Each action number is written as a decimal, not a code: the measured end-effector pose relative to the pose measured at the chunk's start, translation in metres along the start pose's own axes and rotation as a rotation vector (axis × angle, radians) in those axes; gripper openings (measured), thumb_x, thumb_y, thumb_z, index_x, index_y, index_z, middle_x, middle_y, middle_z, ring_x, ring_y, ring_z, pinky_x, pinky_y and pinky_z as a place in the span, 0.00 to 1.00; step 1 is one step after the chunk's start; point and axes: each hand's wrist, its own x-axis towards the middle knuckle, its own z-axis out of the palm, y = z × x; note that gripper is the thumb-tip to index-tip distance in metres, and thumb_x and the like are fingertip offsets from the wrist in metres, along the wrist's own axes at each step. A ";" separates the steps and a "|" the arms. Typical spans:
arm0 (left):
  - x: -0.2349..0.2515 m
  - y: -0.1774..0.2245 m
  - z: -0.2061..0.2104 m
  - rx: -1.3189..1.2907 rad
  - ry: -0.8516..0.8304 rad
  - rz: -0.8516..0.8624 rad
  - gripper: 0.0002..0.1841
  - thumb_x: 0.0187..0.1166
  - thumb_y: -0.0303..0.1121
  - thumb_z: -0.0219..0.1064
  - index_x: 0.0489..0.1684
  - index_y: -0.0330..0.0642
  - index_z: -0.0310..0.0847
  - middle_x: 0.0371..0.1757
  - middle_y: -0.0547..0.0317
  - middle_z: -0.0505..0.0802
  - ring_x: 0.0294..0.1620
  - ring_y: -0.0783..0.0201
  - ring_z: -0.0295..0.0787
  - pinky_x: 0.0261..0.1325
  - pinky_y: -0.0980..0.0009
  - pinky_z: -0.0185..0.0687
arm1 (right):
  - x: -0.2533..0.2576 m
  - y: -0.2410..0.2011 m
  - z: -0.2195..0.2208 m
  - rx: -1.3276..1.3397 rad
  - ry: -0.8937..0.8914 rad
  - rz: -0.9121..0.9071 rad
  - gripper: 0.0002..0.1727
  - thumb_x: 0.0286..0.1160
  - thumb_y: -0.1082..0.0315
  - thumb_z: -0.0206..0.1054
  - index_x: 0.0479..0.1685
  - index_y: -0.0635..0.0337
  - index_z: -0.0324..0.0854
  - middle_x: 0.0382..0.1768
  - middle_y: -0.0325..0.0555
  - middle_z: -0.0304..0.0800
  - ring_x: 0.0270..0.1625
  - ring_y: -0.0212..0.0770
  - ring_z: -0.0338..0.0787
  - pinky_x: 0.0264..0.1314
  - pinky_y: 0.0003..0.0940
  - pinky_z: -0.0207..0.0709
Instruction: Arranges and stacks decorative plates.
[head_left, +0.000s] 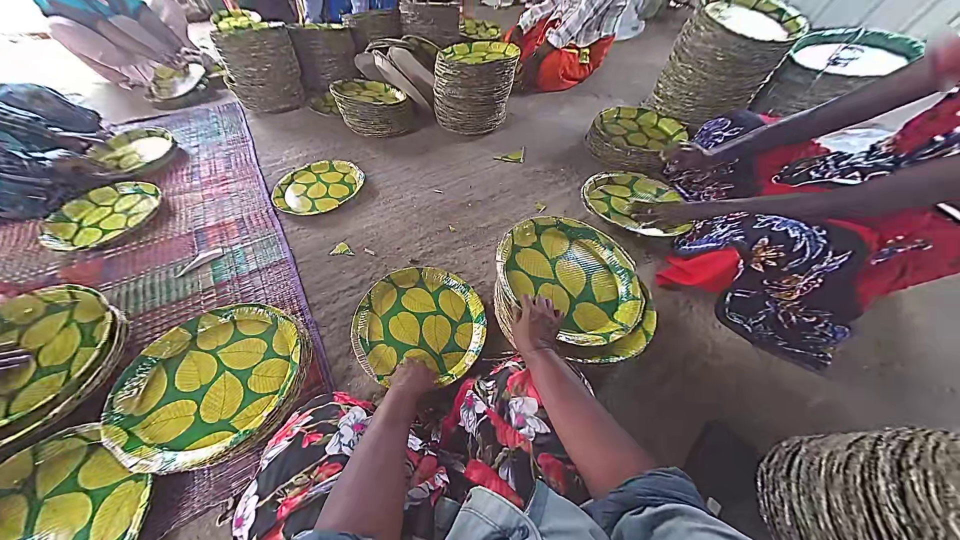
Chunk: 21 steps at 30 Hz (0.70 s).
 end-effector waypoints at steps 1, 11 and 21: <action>-0.001 0.002 0.000 -0.015 0.017 0.001 0.33 0.93 0.53 0.50 0.87 0.38 0.65 0.86 0.31 0.70 0.86 0.34 0.67 0.83 0.36 0.64 | -0.002 0.002 0.003 0.041 0.148 -0.055 0.18 0.87 0.63 0.59 0.65 0.59 0.88 0.67 0.66 0.86 0.74 0.65 0.82 0.73 0.65 0.68; 0.002 -0.003 -0.006 -0.568 1.218 0.167 0.39 0.89 0.49 0.39 0.90 0.20 0.49 0.93 0.22 0.50 0.94 0.28 0.44 0.94 0.41 0.36 | -0.017 -0.032 0.047 -0.025 -0.534 -0.951 0.20 0.90 0.69 0.53 0.71 0.61 0.84 0.80 0.58 0.80 0.85 0.61 0.74 0.84 0.66 0.60; -0.005 0.008 0.006 0.088 0.133 0.092 0.32 0.92 0.52 0.51 0.86 0.36 0.67 0.87 0.32 0.70 0.88 0.34 0.64 0.85 0.30 0.53 | -0.001 -0.004 0.013 -0.052 -0.216 0.024 0.31 0.86 0.56 0.64 0.79 0.71 0.73 0.82 0.69 0.71 0.87 0.66 0.67 0.83 0.68 0.59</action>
